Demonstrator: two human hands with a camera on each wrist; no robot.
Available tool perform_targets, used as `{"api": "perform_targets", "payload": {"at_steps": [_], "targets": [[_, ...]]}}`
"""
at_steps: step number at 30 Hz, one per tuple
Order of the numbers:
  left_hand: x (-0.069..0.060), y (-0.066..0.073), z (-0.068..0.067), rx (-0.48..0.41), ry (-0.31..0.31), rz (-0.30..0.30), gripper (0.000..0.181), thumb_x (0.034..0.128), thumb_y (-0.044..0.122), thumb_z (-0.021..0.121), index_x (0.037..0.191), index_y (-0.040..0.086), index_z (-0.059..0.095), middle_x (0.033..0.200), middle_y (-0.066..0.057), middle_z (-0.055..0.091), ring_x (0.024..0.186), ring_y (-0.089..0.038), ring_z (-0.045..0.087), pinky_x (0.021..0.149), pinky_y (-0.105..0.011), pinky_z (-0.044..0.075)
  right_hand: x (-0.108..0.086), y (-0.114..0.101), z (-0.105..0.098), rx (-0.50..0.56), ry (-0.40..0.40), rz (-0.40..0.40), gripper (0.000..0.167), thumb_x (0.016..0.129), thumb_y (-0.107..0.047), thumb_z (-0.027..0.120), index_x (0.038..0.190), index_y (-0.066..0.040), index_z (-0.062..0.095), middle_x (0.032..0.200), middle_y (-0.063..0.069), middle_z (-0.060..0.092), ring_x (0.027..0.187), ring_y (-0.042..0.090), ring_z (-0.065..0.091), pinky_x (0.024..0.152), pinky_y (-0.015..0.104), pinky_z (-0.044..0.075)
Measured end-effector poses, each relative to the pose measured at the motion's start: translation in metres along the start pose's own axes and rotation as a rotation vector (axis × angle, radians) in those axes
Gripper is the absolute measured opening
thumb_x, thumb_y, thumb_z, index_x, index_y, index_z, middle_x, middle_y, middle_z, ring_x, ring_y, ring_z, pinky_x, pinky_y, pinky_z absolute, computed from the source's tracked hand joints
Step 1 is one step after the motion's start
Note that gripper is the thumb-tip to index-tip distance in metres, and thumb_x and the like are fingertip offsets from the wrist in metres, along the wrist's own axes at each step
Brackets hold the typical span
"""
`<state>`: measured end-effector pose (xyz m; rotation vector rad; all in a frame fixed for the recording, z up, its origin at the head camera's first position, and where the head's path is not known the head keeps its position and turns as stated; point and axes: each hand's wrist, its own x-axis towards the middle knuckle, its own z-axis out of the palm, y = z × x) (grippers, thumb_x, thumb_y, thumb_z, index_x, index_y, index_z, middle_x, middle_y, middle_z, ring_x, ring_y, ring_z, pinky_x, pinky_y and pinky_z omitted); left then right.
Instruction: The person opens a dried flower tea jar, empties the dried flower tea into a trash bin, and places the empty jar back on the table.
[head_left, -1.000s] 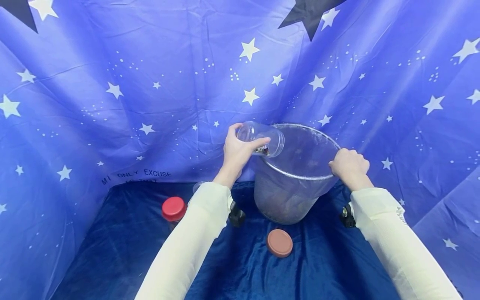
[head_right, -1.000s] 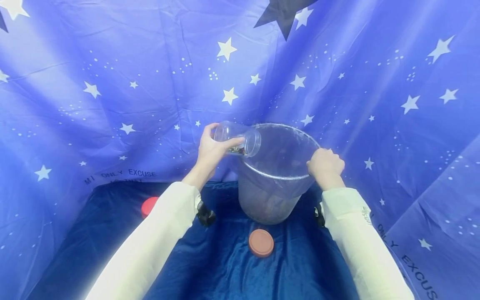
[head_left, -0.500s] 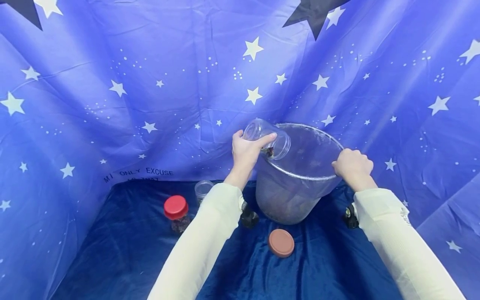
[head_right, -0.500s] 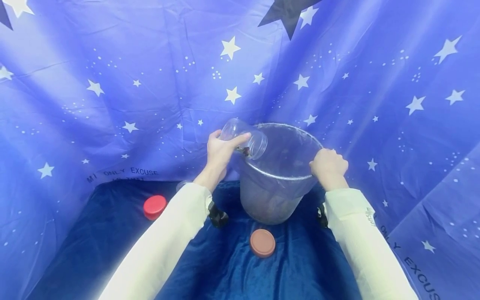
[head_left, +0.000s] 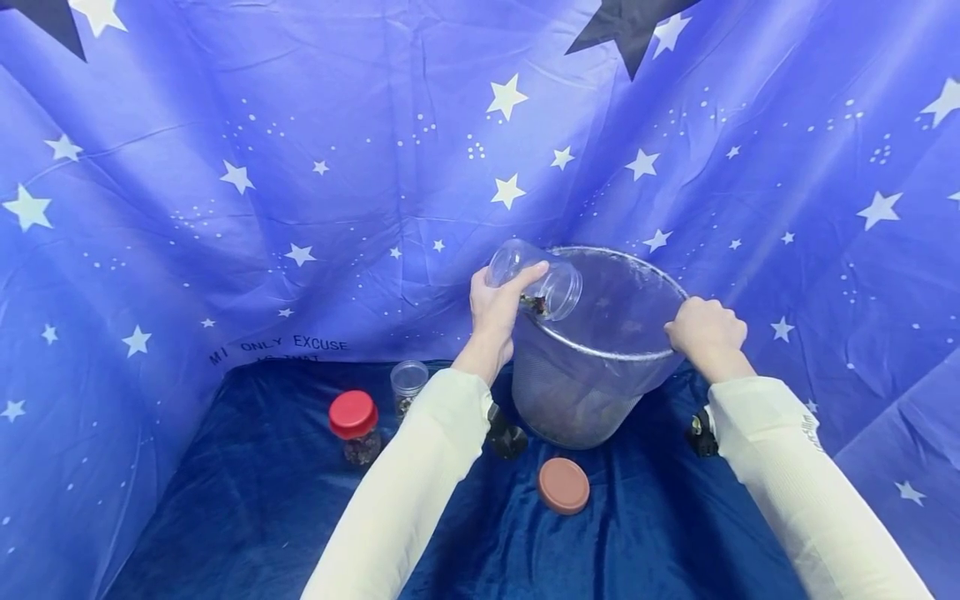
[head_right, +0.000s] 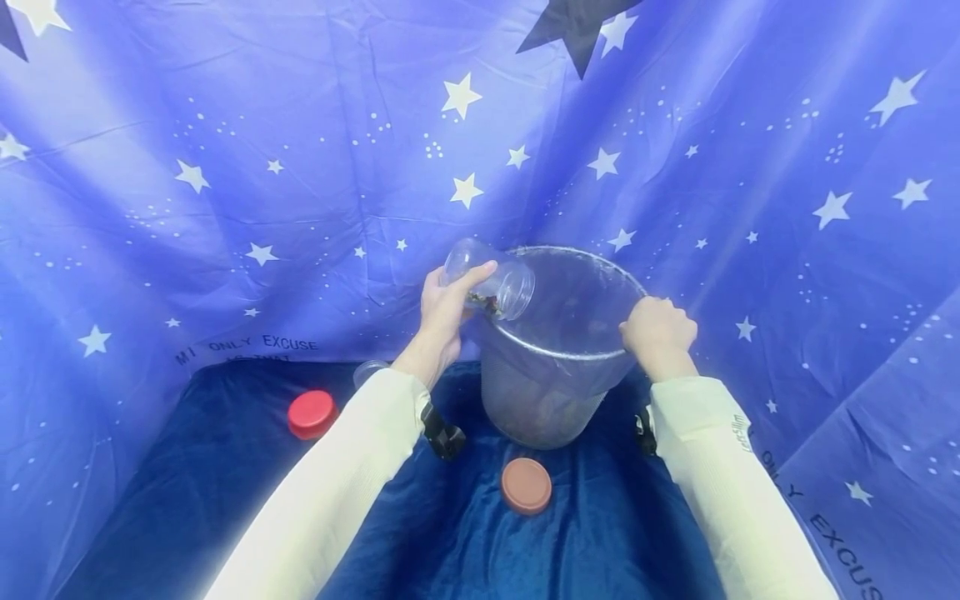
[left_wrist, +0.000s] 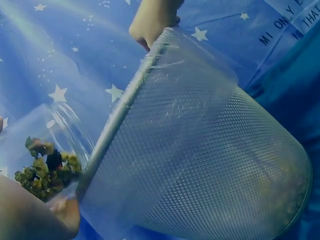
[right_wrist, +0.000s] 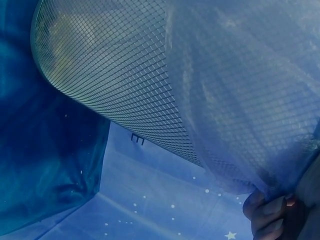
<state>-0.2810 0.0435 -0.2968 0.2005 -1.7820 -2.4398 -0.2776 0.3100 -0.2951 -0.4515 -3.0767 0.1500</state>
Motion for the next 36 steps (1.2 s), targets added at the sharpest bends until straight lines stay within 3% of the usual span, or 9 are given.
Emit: {"api": "perform_targets", "payload": {"at_steps": [11,23,31,36], "targets": [[-0.005,0.001,0.008,0.156,-0.027,0.077,0.088,0.0634,0.037,0.091,0.134,0.017,0.042,0.127,0.0,0.055,0.116,-0.017,0.054,0.102,-0.033,0.044,0.001,-0.003,0.001,-0.003,0.006,-0.008,0.05,0.094,-0.033,0.055,0.11,0.014,0.059,0.113,0.042,0.058,0.101,0.058,0.058,0.069,0.057,0.049],[-0.008,0.003,0.012,0.259,-0.107,0.198,0.096,0.0625,0.032,0.092,0.144,0.018,0.042,0.134,-0.001,0.056,0.12,-0.018,0.055,0.103,-0.034,0.045,-0.001,-0.006,0.0,-0.003,0.006,-0.012,0.047,0.095,-0.032,0.055,0.108,0.013,0.06,0.112,0.042,0.059,0.098,0.057,0.06,0.07,0.056,0.049],[-0.007,0.001,0.012,0.168,-0.091,0.147,0.087,0.067,0.032,0.089,0.139,0.016,0.043,0.133,-0.002,0.054,0.12,-0.019,0.053,0.102,-0.036,0.047,-0.002,-0.003,-0.002,-0.006,0.007,-0.003,0.049,0.095,-0.032,0.055,0.109,0.014,0.059,0.113,0.042,0.058,0.1,0.057,0.059,0.07,0.056,0.049],[-0.005,-0.004,0.011,0.166,-0.066,0.114,0.083,0.0663,0.035,0.09,0.135,0.015,0.046,0.13,0.0,0.054,0.118,-0.017,0.052,0.103,-0.033,0.044,-0.001,-0.001,0.0,-0.003,0.011,-0.007,0.046,0.094,-0.032,0.055,0.106,0.012,0.061,0.112,0.041,0.059,0.099,0.057,0.059,0.067,0.055,0.049]]}}
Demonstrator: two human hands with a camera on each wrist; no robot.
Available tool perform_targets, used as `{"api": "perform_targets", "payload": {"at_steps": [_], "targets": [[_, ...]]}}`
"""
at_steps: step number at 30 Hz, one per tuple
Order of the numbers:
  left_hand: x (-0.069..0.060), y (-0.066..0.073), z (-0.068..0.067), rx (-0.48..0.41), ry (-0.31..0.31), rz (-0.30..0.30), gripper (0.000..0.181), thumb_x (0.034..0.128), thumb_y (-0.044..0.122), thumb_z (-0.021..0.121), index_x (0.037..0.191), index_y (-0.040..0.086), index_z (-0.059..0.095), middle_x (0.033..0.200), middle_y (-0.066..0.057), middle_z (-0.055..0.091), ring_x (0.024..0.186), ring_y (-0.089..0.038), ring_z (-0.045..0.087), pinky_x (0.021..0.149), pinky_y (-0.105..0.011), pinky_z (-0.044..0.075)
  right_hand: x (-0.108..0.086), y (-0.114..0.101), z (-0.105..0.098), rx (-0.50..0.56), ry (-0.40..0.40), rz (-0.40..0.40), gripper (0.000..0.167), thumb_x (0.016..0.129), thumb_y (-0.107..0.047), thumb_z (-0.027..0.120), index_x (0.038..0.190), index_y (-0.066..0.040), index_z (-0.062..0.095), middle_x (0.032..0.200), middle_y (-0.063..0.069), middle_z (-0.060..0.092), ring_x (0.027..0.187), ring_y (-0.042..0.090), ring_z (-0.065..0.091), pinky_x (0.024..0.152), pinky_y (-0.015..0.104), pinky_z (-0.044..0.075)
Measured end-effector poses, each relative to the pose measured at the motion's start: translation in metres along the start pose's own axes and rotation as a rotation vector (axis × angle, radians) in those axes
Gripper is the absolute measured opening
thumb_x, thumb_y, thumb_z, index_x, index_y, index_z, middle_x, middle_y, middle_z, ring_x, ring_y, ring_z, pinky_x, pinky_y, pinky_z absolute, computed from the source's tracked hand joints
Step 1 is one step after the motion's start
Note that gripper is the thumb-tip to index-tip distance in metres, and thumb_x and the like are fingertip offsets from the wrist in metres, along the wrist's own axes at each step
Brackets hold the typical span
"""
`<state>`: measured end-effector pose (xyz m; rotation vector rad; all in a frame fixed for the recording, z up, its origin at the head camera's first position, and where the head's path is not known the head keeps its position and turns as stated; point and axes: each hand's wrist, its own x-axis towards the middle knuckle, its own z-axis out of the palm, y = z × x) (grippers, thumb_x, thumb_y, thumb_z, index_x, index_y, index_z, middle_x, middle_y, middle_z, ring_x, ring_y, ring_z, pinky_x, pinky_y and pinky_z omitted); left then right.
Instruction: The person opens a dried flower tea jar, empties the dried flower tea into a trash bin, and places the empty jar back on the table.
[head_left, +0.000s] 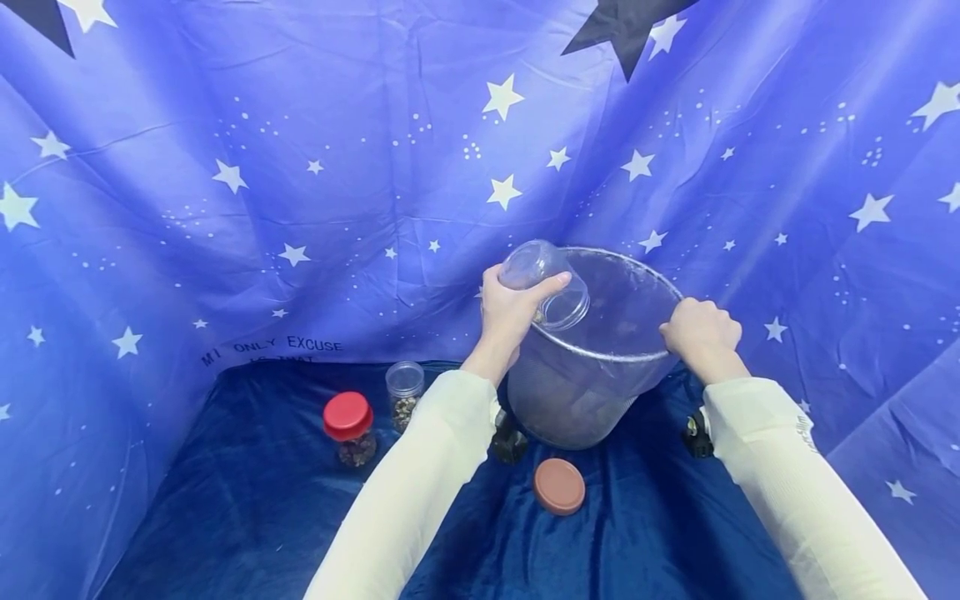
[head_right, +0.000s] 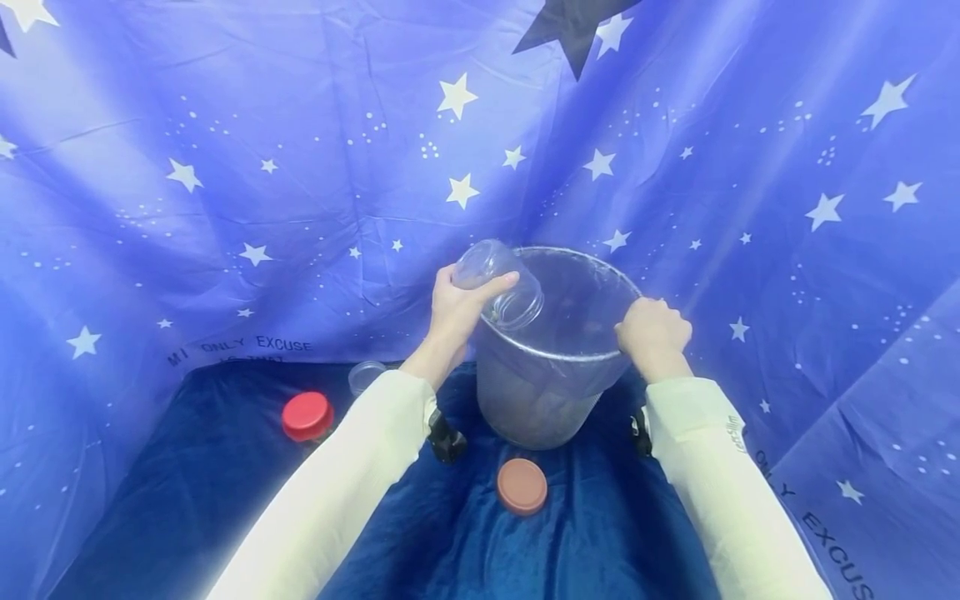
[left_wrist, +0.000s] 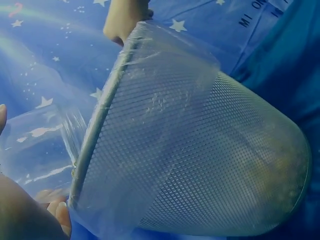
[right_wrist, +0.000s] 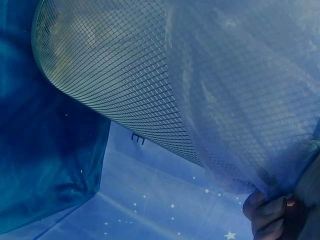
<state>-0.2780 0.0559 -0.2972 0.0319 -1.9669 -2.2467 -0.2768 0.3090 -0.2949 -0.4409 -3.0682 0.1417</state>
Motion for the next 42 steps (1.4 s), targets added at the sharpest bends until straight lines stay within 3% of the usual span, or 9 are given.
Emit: {"api": "perform_targets", "payload": {"at_steps": [7,11,16,22,26,37,42], "targets": [[0.005,-0.003,-0.001,-0.069,0.026,-0.005,0.063,0.0665,0.038,0.089,0.118,0.016,0.06,0.116,0.001,0.064,0.107,-0.016,0.059,0.099,-0.033,0.046,0.0,0.001,0.0,0.009,0.006,-0.001,0.046,0.092,-0.031,0.055,0.104,0.012,0.06,0.111,0.041,0.059,0.098,0.058,0.059,0.065,0.055,0.048],[0.006,-0.002,-0.004,-0.091,0.057,-0.065,0.063,0.0671,0.043,0.087,0.116,0.015,0.06,0.116,0.0,0.063,0.11,-0.016,0.058,0.103,-0.033,0.044,-0.001,0.001,-0.002,0.001,-0.003,0.007,0.048,0.094,-0.032,0.053,0.109,0.014,0.06,0.114,0.042,0.057,0.101,0.058,0.058,0.069,0.056,0.049],[0.007,0.0,-0.006,-0.079,0.075,-0.079,0.065,0.0665,0.048,0.086,0.116,0.013,0.061,0.118,-0.001,0.063,0.113,-0.017,0.057,0.105,-0.034,0.043,-0.001,0.002,-0.004,-0.007,-0.019,0.018,0.051,0.095,-0.033,0.052,0.112,0.014,0.058,0.116,0.042,0.056,0.103,0.058,0.057,0.073,0.057,0.049],[0.004,0.005,-0.005,-0.007,0.055,-0.008,0.08,0.0646,0.045,0.088,0.129,0.016,0.051,0.123,0.001,0.059,0.114,-0.016,0.056,0.102,-0.033,0.045,0.001,0.003,-0.002,-0.013,-0.031,0.019,0.052,0.096,-0.034,0.052,0.114,0.015,0.058,0.117,0.042,0.056,0.103,0.058,0.057,0.073,0.057,0.049],[0.0,0.007,-0.001,0.119,0.017,0.079,0.087,0.0624,0.044,0.09,0.134,0.017,0.049,0.126,0.0,0.06,0.115,-0.017,0.057,0.1,-0.035,0.046,0.001,0.004,0.0,-0.015,-0.025,0.017,0.053,0.096,-0.033,0.052,0.115,0.016,0.057,0.117,0.043,0.056,0.103,0.058,0.057,0.072,0.057,0.049],[-0.006,0.007,0.004,0.414,-0.148,0.278,0.093,0.0629,0.032,0.093,0.141,0.02,0.043,0.129,-0.001,0.062,0.118,-0.021,0.06,0.099,-0.037,0.048,0.003,0.003,0.001,-0.01,-0.025,0.016,0.051,0.095,-0.033,0.052,0.113,0.015,0.058,0.116,0.042,0.057,0.102,0.058,0.057,0.07,0.056,0.049],[-0.004,0.01,0.005,0.471,-0.213,0.305,0.096,0.063,0.026,0.093,0.145,0.02,0.042,0.136,-0.003,0.059,0.123,-0.022,0.057,0.103,-0.038,0.046,0.002,0.001,0.0,0.001,-0.015,0.01,0.048,0.095,-0.032,0.053,0.109,0.013,0.059,0.113,0.041,0.058,0.1,0.057,0.059,0.068,0.055,0.049]]}}
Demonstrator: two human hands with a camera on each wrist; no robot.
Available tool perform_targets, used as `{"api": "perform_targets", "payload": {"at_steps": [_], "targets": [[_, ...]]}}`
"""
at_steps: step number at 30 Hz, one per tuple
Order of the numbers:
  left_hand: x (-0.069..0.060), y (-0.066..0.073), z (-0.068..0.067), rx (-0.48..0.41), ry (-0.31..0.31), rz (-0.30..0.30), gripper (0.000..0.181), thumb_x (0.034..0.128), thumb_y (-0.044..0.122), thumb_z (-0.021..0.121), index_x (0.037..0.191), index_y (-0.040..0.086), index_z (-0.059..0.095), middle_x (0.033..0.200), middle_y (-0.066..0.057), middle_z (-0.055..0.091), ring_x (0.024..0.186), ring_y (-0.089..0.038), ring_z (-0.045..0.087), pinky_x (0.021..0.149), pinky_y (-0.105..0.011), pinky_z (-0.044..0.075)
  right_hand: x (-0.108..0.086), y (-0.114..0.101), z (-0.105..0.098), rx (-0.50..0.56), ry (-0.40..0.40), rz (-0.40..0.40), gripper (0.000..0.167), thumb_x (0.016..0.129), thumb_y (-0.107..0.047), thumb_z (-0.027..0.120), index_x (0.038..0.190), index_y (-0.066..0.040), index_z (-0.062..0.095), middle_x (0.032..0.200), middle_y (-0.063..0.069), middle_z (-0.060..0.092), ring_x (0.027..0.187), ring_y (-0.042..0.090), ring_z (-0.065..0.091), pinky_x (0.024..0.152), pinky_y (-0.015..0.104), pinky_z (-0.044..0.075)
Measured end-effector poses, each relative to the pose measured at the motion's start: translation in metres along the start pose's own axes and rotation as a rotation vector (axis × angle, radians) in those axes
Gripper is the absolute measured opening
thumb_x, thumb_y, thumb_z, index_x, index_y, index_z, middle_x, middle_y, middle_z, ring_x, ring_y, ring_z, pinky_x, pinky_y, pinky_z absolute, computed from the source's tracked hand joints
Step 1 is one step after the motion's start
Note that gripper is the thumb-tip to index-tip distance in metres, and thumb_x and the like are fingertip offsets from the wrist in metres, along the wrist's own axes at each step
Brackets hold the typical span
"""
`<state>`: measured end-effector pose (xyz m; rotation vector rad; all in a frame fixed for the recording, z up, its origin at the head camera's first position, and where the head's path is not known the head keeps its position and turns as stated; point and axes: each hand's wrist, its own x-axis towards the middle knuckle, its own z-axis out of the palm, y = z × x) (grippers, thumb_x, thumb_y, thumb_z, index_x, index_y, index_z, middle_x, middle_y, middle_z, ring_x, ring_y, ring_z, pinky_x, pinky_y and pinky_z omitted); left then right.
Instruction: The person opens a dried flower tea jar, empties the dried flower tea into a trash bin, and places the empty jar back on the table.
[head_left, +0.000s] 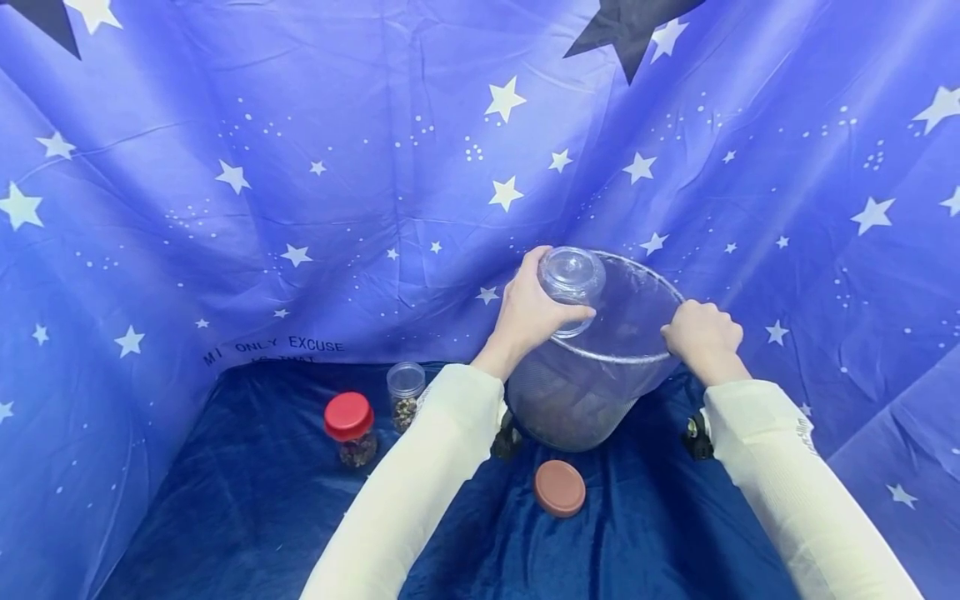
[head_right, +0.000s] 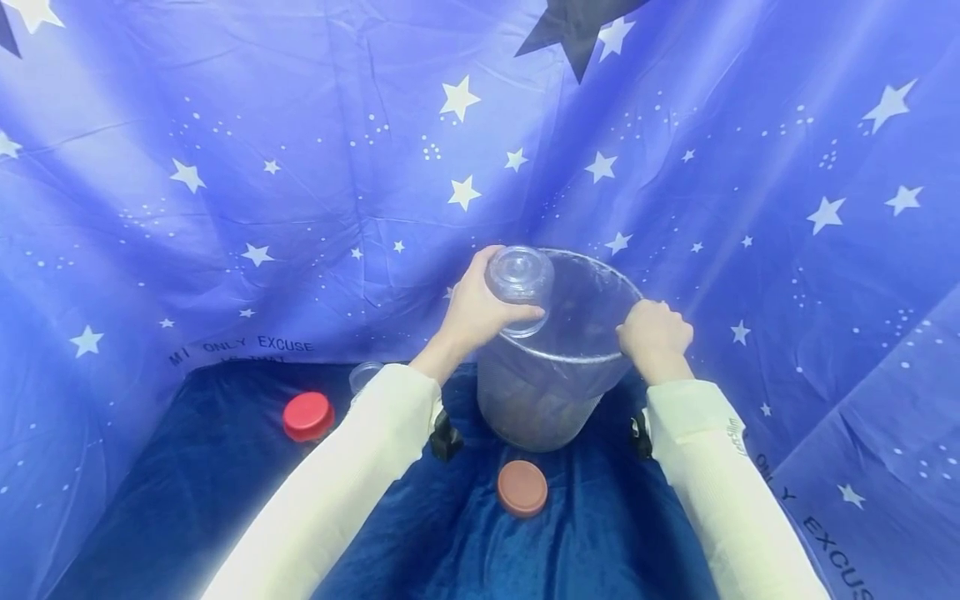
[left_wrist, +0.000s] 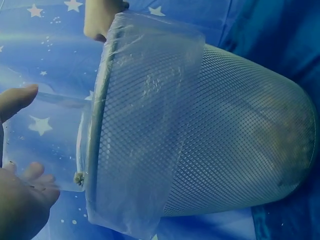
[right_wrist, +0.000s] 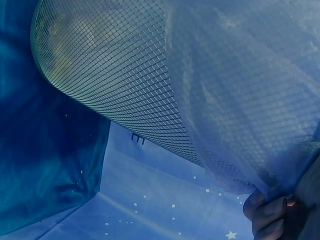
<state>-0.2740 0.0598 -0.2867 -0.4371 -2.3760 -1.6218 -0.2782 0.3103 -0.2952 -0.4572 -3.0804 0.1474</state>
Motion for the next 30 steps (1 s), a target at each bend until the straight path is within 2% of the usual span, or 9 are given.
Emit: {"api": "perform_targets", "payload": {"at_steps": [9,15,23,30], "targets": [[0.0031,-0.0041,0.0013,0.029,-0.064,0.053,0.097,0.0616,0.02,0.092,0.145,0.02,0.043,0.139,-0.001,0.056,0.128,-0.021,0.053,0.108,-0.039,0.043,0.0001,-0.003,-0.0005,-0.013,-0.007,0.008,0.052,0.095,-0.033,0.053,0.114,0.015,0.057,0.116,0.042,0.057,0.102,0.057,0.058,0.071,0.056,0.049],[0.001,-0.0047,0.0025,0.0,-0.037,0.031,0.097,0.0615,0.022,0.093,0.144,0.019,0.042,0.137,-0.003,0.056,0.125,-0.021,0.054,0.105,-0.038,0.045,0.0005,-0.0033,-0.0018,-0.02,-0.015,0.012,0.055,0.096,-0.034,0.052,0.117,0.016,0.056,0.118,0.043,0.055,0.104,0.058,0.057,0.073,0.057,0.049],[-0.002,-0.0045,-0.0003,-0.099,0.004,-0.034,0.094,0.0633,0.021,0.092,0.14,0.014,0.038,0.13,-0.008,0.058,0.12,-0.023,0.058,0.103,-0.037,0.046,0.0001,-0.0026,-0.0027,-0.016,-0.018,0.004,0.054,0.096,-0.033,0.052,0.116,0.017,0.056,0.117,0.043,0.055,0.102,0.058,0.057,0.071,0.056,0.049],[-0.0033,-0.0064,-0.0047,-0.108,0.019,-0.008,0.092,0.0632,0.02,0.091,0.137,0.007,0.037,0.134,-0.01,0.047,0.122,-0.021,0.05,0.108,-0.034,0.041,0.0005,-0.0008,-0.0022,-0.006,-0.02,-0.007,0.05,0.095,-0.033,0.052,0.11,0.015,0.058,0.112,0.042,0.057,0.098,0.057,0.059,0.065,0.053,0.048]]}}
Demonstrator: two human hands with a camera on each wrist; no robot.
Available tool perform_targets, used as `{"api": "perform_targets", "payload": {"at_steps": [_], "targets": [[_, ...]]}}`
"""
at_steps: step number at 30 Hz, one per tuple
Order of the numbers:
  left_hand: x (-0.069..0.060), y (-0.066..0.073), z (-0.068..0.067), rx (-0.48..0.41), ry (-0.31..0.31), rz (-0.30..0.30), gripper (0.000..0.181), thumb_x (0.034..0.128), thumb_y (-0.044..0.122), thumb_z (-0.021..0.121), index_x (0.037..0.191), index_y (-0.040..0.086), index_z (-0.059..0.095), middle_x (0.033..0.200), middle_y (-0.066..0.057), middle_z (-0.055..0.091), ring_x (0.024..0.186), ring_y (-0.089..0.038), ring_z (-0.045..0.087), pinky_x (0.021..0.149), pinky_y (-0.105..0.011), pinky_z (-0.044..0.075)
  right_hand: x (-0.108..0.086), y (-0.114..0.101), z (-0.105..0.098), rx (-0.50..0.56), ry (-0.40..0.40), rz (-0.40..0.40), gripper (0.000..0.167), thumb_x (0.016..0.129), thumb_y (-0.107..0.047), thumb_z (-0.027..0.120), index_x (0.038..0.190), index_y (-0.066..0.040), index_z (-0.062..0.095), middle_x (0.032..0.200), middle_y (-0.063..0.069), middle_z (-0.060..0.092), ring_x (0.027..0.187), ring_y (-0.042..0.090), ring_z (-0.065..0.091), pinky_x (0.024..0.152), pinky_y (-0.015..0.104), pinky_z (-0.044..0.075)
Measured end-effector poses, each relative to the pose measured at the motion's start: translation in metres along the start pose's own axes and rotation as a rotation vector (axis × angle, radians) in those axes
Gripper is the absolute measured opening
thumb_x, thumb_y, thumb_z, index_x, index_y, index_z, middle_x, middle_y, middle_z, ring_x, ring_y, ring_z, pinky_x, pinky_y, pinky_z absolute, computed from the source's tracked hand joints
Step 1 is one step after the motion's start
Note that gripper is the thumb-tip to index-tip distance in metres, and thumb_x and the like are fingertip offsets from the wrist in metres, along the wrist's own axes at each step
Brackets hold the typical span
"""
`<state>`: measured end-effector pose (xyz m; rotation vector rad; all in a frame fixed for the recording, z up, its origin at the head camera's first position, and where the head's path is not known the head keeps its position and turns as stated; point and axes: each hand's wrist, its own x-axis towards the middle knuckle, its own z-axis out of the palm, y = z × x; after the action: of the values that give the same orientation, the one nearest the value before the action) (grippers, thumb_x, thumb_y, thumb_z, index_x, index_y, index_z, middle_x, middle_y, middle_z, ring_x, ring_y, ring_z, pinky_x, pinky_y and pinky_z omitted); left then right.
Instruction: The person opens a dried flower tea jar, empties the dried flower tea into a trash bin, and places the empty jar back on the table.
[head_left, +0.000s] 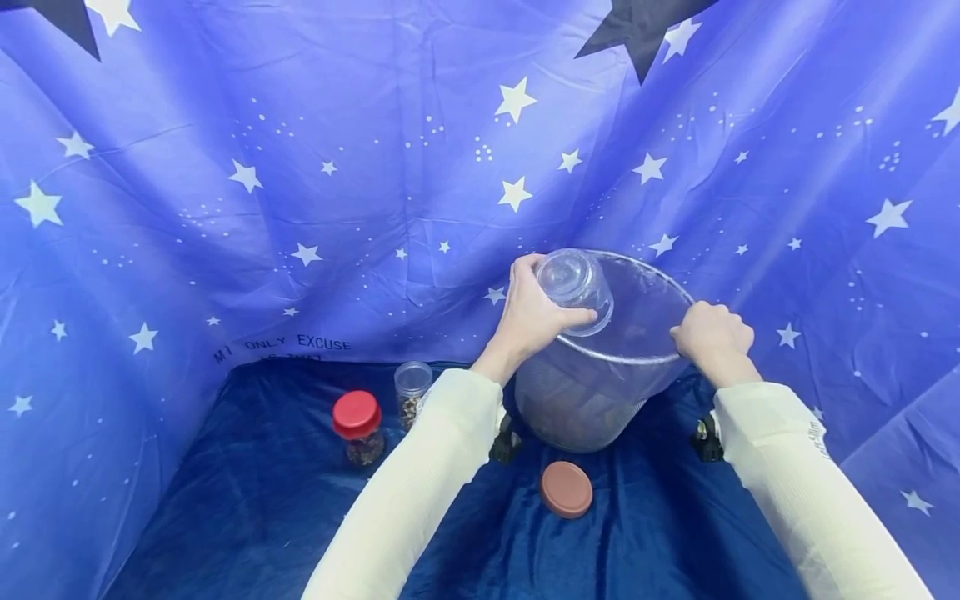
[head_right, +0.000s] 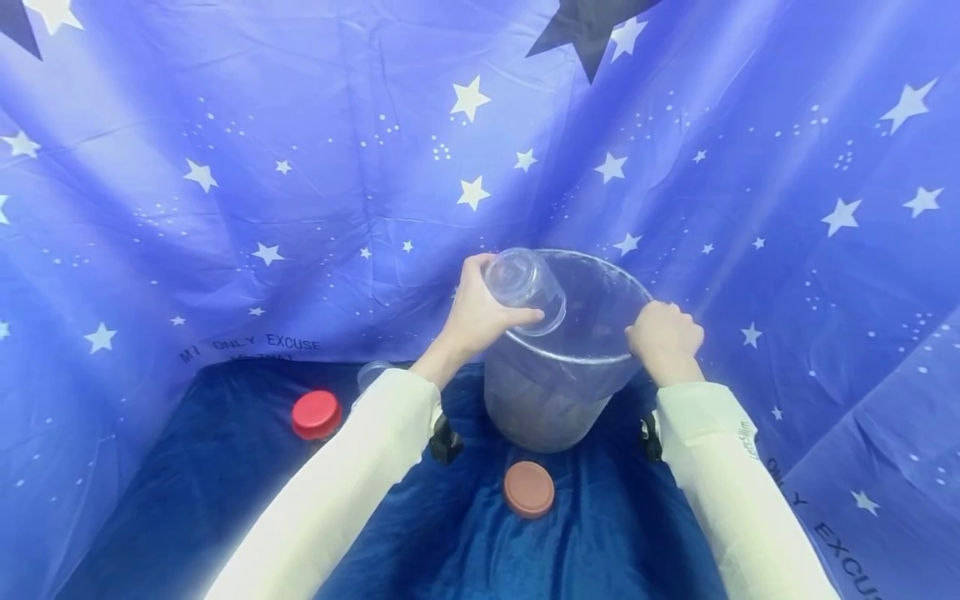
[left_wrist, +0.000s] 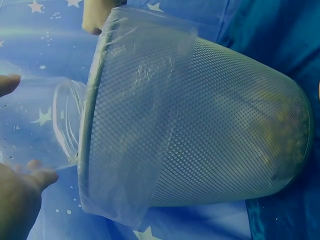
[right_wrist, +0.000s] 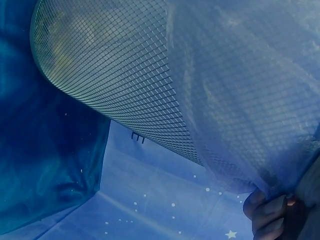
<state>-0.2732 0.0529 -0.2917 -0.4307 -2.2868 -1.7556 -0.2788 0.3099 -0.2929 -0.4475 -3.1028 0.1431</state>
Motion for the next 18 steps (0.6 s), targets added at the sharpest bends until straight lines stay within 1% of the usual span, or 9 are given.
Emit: {"api": "perform_targets", "payload": {"at_steps": [3,5,8,10,11,13,16,18], "targets": [[-0.002,-0.002,-0.001,-0.008,0.006,-0.001,0.092,0.0643,0.021,0.09,0.137,0.007,0.036,0.137,-0.009,0.043,0.122,-0.021,0.049,0.107,-0.034,0.041,0.0,0.0,0.0,0.001,0.001,0.0,0.051,0.095,-0.033,0.052,0.11,0.015,0.057,0.112,0.043,0.057,0.097,0.057,0.059,0.065,0.053,0.048],[-0.002,-0.004,-0.002,-0.021,0.019,0.002,0.096,0.0648,0.022,0.09,0.141,0.01,0.033,0.141,-0.009,0.042,0.126,-0.022,0.049,0.108,-0.036,0.041,0.0,0.0,0.0,0.001,-0.001,-0.001,0.051,0.095,-0.033,0.052,0.111,0.016,0.057,0.112,0.043,0.057,0.098,0.058,0.058,0.066,0.053,0.048],[-0.003,-0.008,-0.005,-0.016,0.046,0.018,0.106,0.0648,0.025,0.091,0.15,0.02,0.028,0.145,-0.008,0.04,0.129,-0.022,0.046,0.107,-0.041,0.041,0.0,0.001,0.0,0.0,-0.003,-0.004,0.052,0.095,-0.033,0.052,0.112,0.017,0.056,0.113,0.044,0.056,0.098,0.058,0.058,0.065,0.054,0.048],[-0.004,-0.011,-0.006,-0.01,0.06,0.034,0.108,0.0653,0.026,0.091,0.153,0.029,0.027,0.145,-0.008,0.04,0.129,-0.023,0.044,0.106,-0.043,0.042,0.0,0.001,0.0,-0.002,-0.005,-0.006,0.053,0.095,-0.033,0.051,0.113,0.017,0.056,0.114,0.044,0.055,0.099,0.058,0.058,0.066,0.054,0.048],[-0.004,-0.012,-0.007,-0.007,0.062,0.042,0.107,0.0658,0.026,0.09,0.153,0.032,0.028,0.143,-0.008,0.04,0.128,-0.024,0.044,0.104,-0.043,0.042,0.0,0.001,0.0,-0.003,-0.004,-0.006,0.054,0.095,-0.033,0.051,0.114,0.017,0.055,0.114,0.044,0.055,0.099,0.059,0.057,0.066,0.054,0.048],[-0.003,-0.015,-0.009,0.0,0.06,0.06,0.1,0.0673,0.028,0.089,0.151,0.035,0.034,0.141,-0.008,0.041,0.126,-0.024,0.043,0.102,-0.042,0.042,0.0,0.001,-0.001,-0.002,-0.005,-0.003,0.054,0.095,-0.033,0.052,0.114,0.017,0.056,0.115,0.045,0.055,0.099,0.059,0.057,0.066,0.054,0.048],[-0.003,-0.018,-0.011,-0.007,0.058,0.077,0.09,0.069,0.029,0.088,0.146,0.033,0.042,0.139,-0.009,0.042,0.126,-0.026,0.044,0.101,-0.041,0.041,0.0,0.001,-0.001,-0.003,-0.006,-0.005,0.054,0.096,-0.033,0.052,0.114,0.018,0.056,0.115,0.045,0.055,0.099,0.059,0.057,0.067,0.055,0.048],[-0.003,-0.019,-0.012,-0.01,0.065,0.083,0.088,0.0691,0.029,0.088,0.144,0.031,0.043,0.138,-0.009,0.043,0.125,-0.026,0.046,0.101,-0.041,0.042,0.0,0.001,-0.001,-0.002,-0.007,-0.008,0.054,0.096,-0.033,0.052,0.114,0.017,0.056,0.115,0.045,0.055,0.099,0.059,0.057,0.067,0.055,0.048]]}}
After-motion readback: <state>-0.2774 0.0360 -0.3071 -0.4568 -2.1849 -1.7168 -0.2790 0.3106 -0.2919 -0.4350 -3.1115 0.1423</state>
